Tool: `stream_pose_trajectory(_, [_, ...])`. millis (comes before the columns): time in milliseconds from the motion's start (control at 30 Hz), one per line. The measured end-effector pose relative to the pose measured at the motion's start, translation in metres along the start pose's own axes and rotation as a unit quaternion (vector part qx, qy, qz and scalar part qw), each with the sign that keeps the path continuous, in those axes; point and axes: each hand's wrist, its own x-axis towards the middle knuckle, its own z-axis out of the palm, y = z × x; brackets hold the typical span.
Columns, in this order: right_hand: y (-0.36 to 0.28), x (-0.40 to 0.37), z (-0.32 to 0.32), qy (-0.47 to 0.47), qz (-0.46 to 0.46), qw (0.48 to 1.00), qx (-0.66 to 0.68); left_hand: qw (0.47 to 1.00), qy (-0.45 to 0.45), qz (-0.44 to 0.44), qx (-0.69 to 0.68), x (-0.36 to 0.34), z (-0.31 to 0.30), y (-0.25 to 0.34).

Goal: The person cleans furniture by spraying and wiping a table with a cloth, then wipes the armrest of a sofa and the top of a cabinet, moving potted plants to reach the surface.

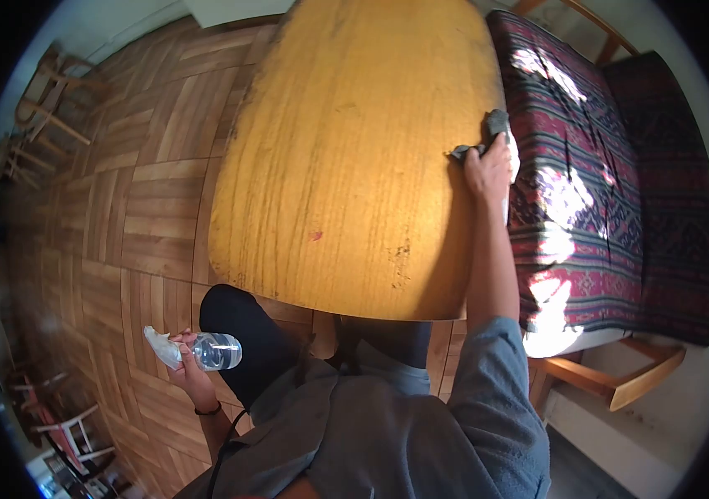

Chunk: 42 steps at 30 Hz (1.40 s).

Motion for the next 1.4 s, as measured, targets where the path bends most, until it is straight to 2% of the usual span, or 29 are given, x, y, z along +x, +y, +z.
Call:
stream_pose_trajectory(33, [0.003,0.013,0.005,0.02,-0.023,0.999,0.016,1.0,0.012,-0.002,0.004,-0.003,-0.005,0.001])
stream_pose_trajectory(100, [-0.007,0.027,0.012,0.043,-0.033,0.997,-0.048,0.999,0.039,0.002,0.016,-0.012,-0.017,0.005])
stream_pose_trajectory(167, [-0.018,0.034,0.008,-0.013,0.031,0.999,-0.004,0.997,0.065,0.012,0.028,-0.02,-0.025,0.009])
stream_pose_trajectory(267, [-0.047,0.036,0.039,0.002,-0.055,0.997,0.057,0.994,0.108,-0.014,0.023,-0.029,-0.036,0.012])
stream_pose_trajectory(367, [-0.143,0.014,0.066,-0.02,-0.144,0.985,0.093,0.991,0.124,-0.029,0.035,-0.035,-0.042,0.017])
stream_pose_trajectory(400, [-0.193,0.0,0.061,-0.089,-0.143,0.981,0.099,0.99,0.133,-0.031,0.029,-0.039,-0.043,0.019])
stream_pose_trajectory(467, [-0.271,-0.026,0.09,-0.103,-0.245,0.956,0.125,0.988,0.149,-0.036,0.016,-0.047,-0.043,0.02])
stream_pose_trajectory(500, [-0.31,-0.039,0.109,-0.116,-0.294,0.944,0.092,0.988,0.151,-0.02,0.022,-0.051,-0.045,0.019])
stream_pose_trajectory(533, [-0.347,-0.056,0.104,-0.188,-0.301,0.932,0.073,0.988,0.151,-0.007,0.028,-0.052,-0.043,0.013])
stream_pose_trajectory(567, [-0.377,-0.076,0.103,-0.224,-0.34,0.911,0.066,0.988,0.152,0.009,0.034,-0.055,-0.045,0.012])
stream_pose_trajectory(600, [-0.393,-0.099,0.124,-0.169,-0.382,0.907,0.056,0.987,0.154,0.014,0.035,-0.056,-0.046,0.012])
stream_pose_trajectory(667, [-0.404,-0.11,0.12,-0.209,-0.416,0.882,0.08,0.987,0.155,0.021,0.038,-0.057,-0.048,0.013])
stream_pose_trajectory(767, [-0.39,-0.109,0.13,-0.188,-0.414,0.879,0.145,0.986,0.163,0.004,0.022,-0.05,-0.04,0.014])
stream_pose_trajectory(800, [-0.38,-0.109,0.128,-0.172,-0.404,0.883,0.167,0.989,0.134,0.014,0.055,-0.049,-0.047,0.008])
stream_pose_trajectory(900, [-0.333,-0.111,0.109,-0.146,-0.387,0.9,0.14,0.992,0.105,0.02,0.059,-0.037,-0.043,0.008])
stream_pose_trajectory(1033, [-0.226,-0.104,0.065,-0.132,-0.327,0.922,0.158,0.997,0.078,-0.008,0.024,-0.015,-0.037,-0.005])
stream_pose_trajectory(1133, [-0.114,-0.102,0.016,-0.087,-0.291,0.944,0.129,0.999,0.037,-0.005,0.026,0.006,-0.034,-0.014])
stream_pose_trajectory(1233, [0.002,-0.11,-0.027,-0.036,-0.216,0.969,0.112,0.999,0.001,0.0,0.037,0.022,-0.022,-0.015])
stream_pose_trajectory(1300, [0.041,-0.122,-0.053,-0.056,-0.176,0.979,0.081,0.999,-0.025,0.012,0.042,0.03,-0.017,-0.017])
stream_pose_trajectory(1400, [0.052,-0.126,-0.054,-0.058,-0.178,0.981,0.056,0.999,-0.043,0.005,0.028,0.041,-0.016,-0.028])
